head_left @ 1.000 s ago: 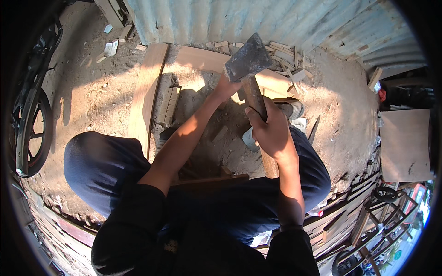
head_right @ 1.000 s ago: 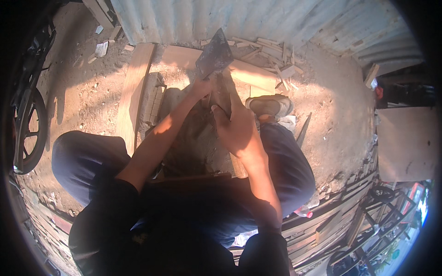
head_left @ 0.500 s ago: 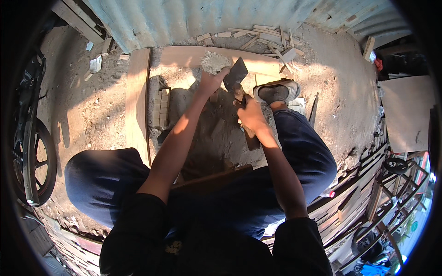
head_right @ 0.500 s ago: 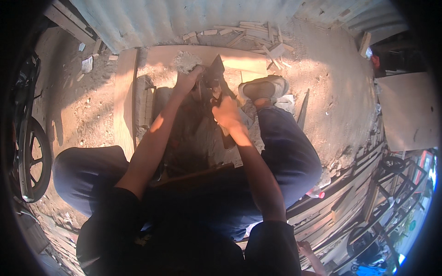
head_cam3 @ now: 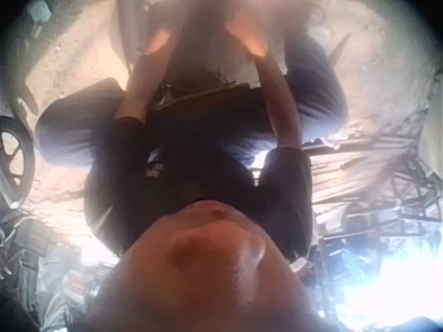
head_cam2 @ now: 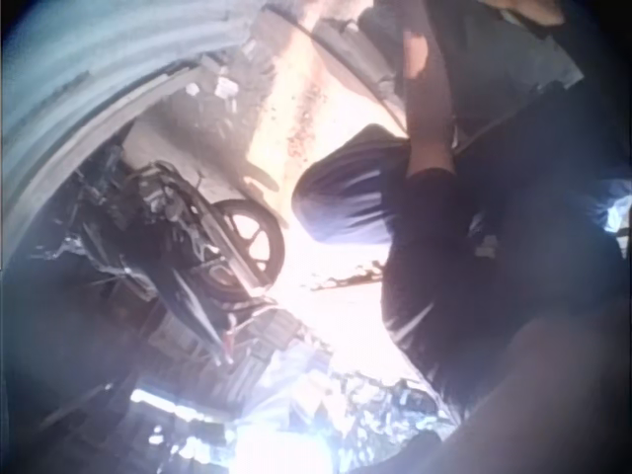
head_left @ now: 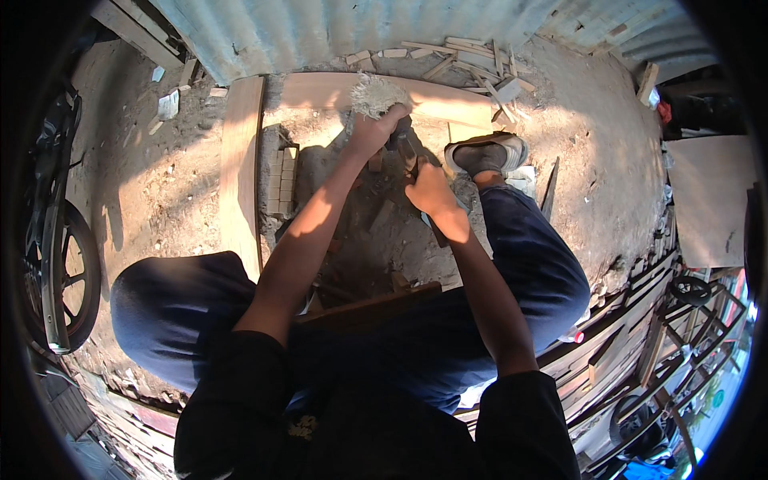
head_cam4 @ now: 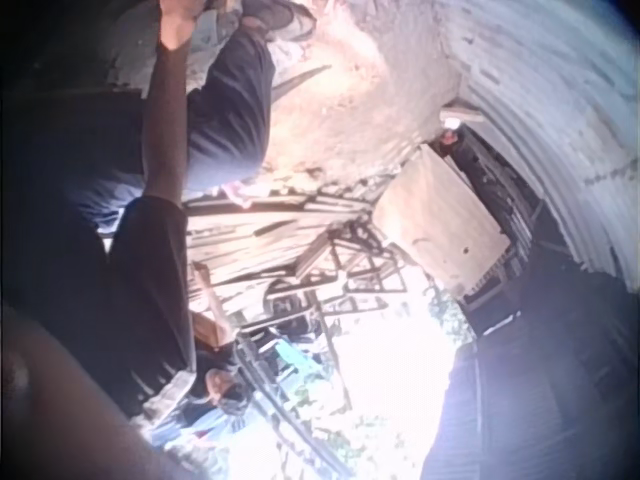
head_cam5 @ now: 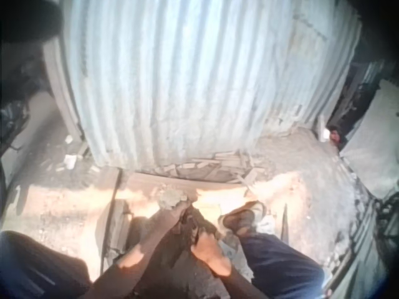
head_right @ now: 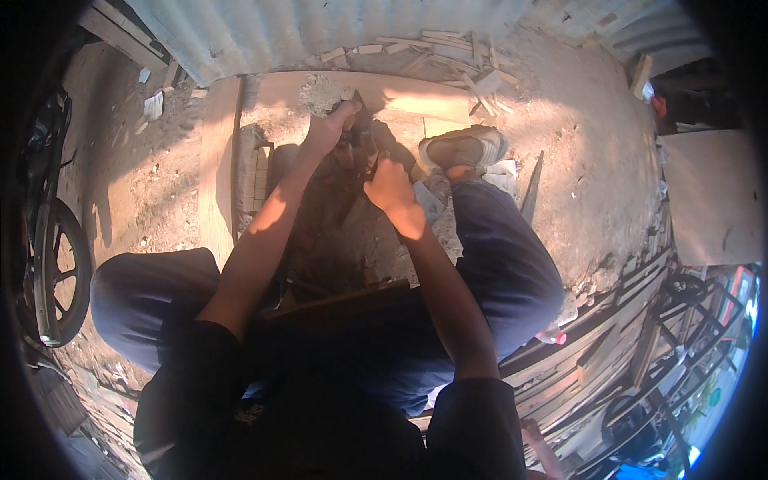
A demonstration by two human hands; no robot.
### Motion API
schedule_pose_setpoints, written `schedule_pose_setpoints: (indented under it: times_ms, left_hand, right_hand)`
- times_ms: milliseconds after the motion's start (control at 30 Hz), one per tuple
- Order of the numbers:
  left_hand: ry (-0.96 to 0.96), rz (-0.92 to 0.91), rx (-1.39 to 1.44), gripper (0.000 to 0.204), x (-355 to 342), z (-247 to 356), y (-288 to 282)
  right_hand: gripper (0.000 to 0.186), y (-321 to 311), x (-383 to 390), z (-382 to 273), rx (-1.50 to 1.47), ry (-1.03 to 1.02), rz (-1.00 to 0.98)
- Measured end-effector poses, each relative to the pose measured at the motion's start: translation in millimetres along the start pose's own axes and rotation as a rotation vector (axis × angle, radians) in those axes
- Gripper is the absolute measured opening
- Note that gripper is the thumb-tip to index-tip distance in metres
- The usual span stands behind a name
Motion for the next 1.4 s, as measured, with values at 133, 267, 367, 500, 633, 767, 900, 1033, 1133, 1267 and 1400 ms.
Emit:
schedule_pose_setpoints:
  times_ms: [133, 267, 367, 500, 633, 767, 900, 1033, 1133, 1267, 1400]
  left_hand:
    - [-0.192, 0.070, -0.129, 0.031, -24, 15, -23]
    - [-0.127, 0.045, -0.574, 0.042, -41, 26, -46]
    - [-0.224, -0.296, -0.814, 0.051, -22, 14, -40]
    - [-0.337, -0.287, -0.496, 0.044, 0, -9, -39]
    - [-0.340, -0.282, -0.612, 0.049, -1, -28, -46]
    - [-0.230, -0.253, -0.546, 0.053, 0, -32, -44]
    - [-0.205, -0.206, -0.403, 0.055, 4, -62, -50]
    - [-0.129, -0.219, -0.383, 0.055, 1, -73, -48]
    - [-0.150, -0.199, -0.494, 0.053, 0, -80, -52]
    - [-0.132, -0.085, -0.511, 0.050, 1, -72, -53]
    - [-0.210, 0.004, -0.471, 0.047, 5, -56, -63]
  right_hand:
    - [0.042, 1, -10, 10, -0.007, -0.040, -0.019]
    - [0.045, -4, -9, 4, -0.093, -0.073, -0.019]
    - [0.043, -5, -6, 7, -0.088, -0.144, 0.024]
    - [0.041, -3, -7, 8, -0.175, -0.112, 0.068]
    - [0.039, -2, -5, 6, -0.213, 0.008, 0.066]
    - [0.041, -1, 4, 6, -0.291, 0.043, 0.095]
    - [0.045, 7, 13, 6, -0.318, 0.044, 0.050]
    - [0.047, 13, 22, 11, -0.228, 0.067, 0.038]
    - [0.047, 18, 19, 9, -0.287, 0.099, 0.062]
    - [0.043, 23, 14, 8, -0.263, 0.109, 0.107]
    - [0.038, 21, 15, 9, -0.282, 0.076, 0.120]
Point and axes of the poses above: each hand's wrist, its own x-axis away from the middle knuckle, its own y-axis out of the palm, z = x × y, the point moved 7 cm from there along -x, towards the middle knuckle, and after that the axes turned 5 degrees about y, right-handed, at the moved point
